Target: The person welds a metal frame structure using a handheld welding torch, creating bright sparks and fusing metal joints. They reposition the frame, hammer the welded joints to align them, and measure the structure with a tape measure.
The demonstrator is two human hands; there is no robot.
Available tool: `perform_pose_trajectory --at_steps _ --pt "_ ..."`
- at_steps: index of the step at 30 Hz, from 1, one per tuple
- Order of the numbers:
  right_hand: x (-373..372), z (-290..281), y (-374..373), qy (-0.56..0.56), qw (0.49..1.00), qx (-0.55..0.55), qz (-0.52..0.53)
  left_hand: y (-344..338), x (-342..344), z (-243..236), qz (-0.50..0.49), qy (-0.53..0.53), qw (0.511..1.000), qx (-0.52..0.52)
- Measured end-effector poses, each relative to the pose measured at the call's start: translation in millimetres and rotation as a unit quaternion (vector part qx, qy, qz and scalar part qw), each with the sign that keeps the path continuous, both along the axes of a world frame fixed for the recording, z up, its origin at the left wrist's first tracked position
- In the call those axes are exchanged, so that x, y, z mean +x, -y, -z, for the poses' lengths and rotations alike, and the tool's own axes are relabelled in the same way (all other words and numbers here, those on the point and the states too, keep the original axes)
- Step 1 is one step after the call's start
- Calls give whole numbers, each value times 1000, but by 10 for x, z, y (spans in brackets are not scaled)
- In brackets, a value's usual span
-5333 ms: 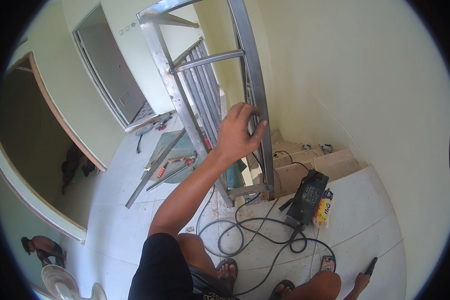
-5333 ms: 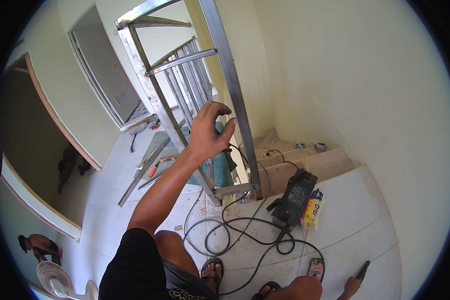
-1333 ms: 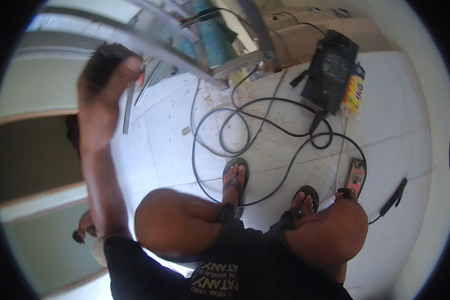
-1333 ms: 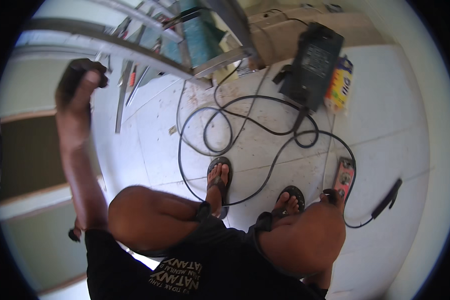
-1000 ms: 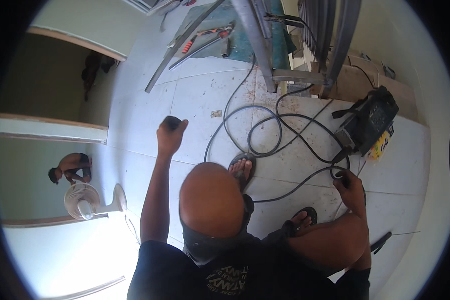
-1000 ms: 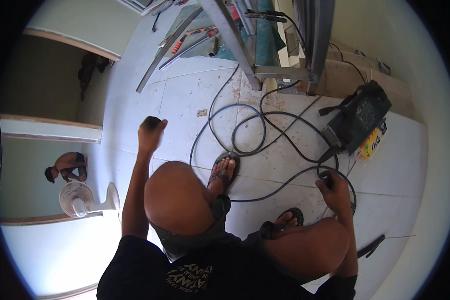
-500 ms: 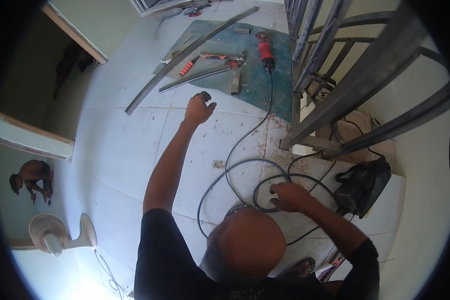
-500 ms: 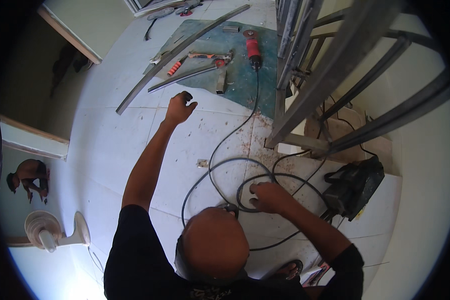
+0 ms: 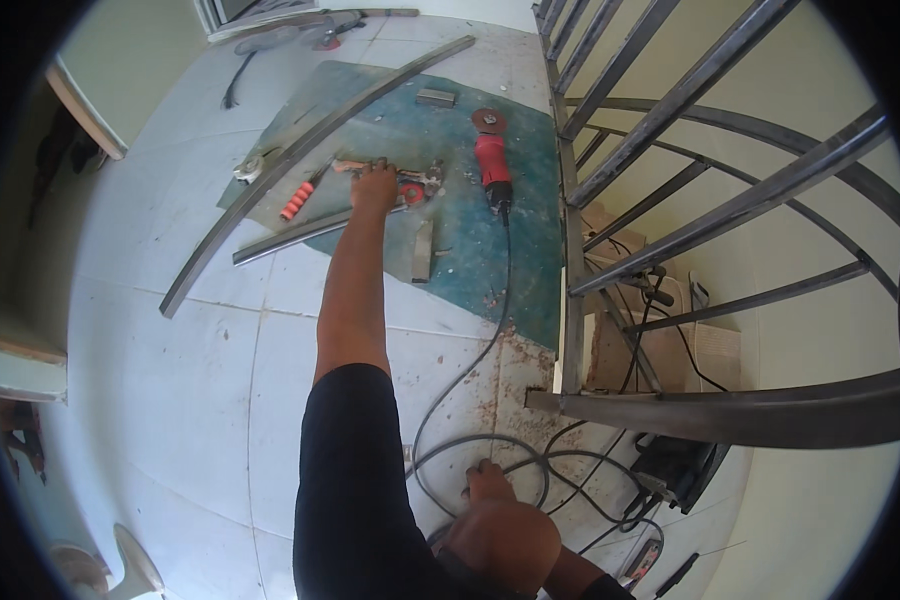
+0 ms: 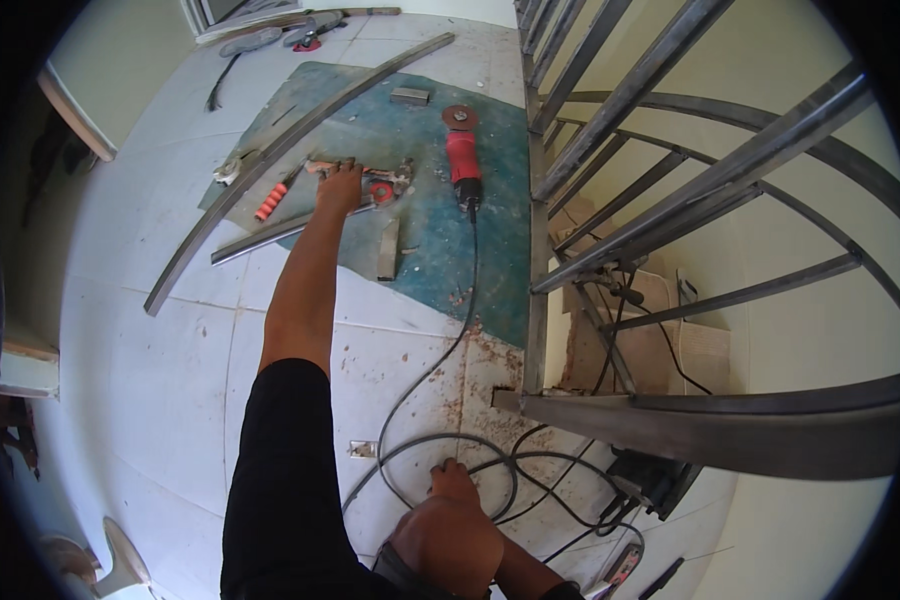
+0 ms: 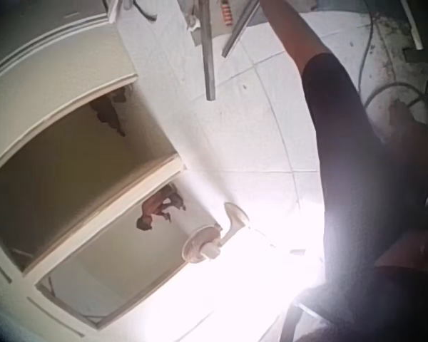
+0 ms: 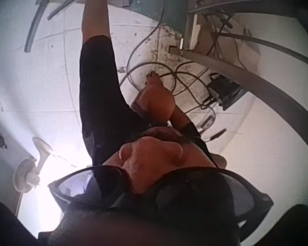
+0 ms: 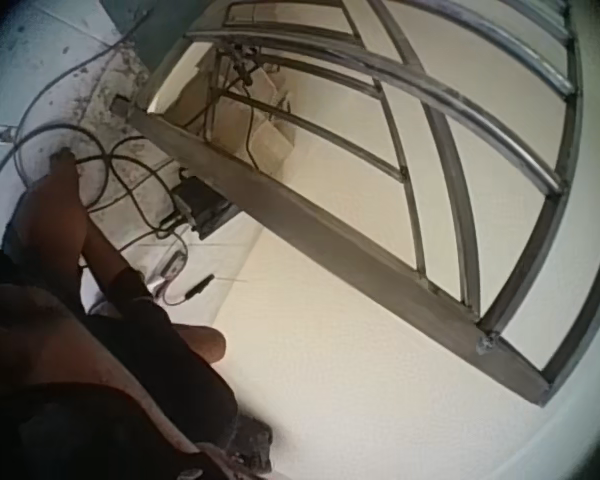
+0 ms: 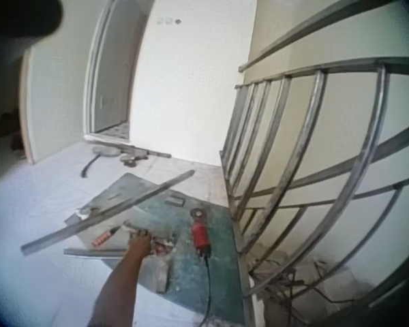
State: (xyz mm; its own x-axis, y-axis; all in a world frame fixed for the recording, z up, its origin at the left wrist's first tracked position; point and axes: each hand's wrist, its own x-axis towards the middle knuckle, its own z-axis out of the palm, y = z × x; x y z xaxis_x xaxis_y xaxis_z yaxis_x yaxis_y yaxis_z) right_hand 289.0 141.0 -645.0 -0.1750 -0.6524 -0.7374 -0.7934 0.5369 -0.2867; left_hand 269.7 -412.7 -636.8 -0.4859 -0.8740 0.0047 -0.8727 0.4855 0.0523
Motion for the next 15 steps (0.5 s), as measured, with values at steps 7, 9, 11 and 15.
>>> perform_pose_trajectory --at_steps 7,9,11,15 --pt "-26 6 146 8 998 61 13 337 -154 296 -30 57 997 35" --pt "-46 19 180 12 998 58 15 417 -84 377 -42 73 996 8" --pt "-82 34 196 10 998 57 22 435 -50 450 -29 64 997 -32" --pt "-107 35 182 15 998 49 24 402 209 345 60 23 991 -121"
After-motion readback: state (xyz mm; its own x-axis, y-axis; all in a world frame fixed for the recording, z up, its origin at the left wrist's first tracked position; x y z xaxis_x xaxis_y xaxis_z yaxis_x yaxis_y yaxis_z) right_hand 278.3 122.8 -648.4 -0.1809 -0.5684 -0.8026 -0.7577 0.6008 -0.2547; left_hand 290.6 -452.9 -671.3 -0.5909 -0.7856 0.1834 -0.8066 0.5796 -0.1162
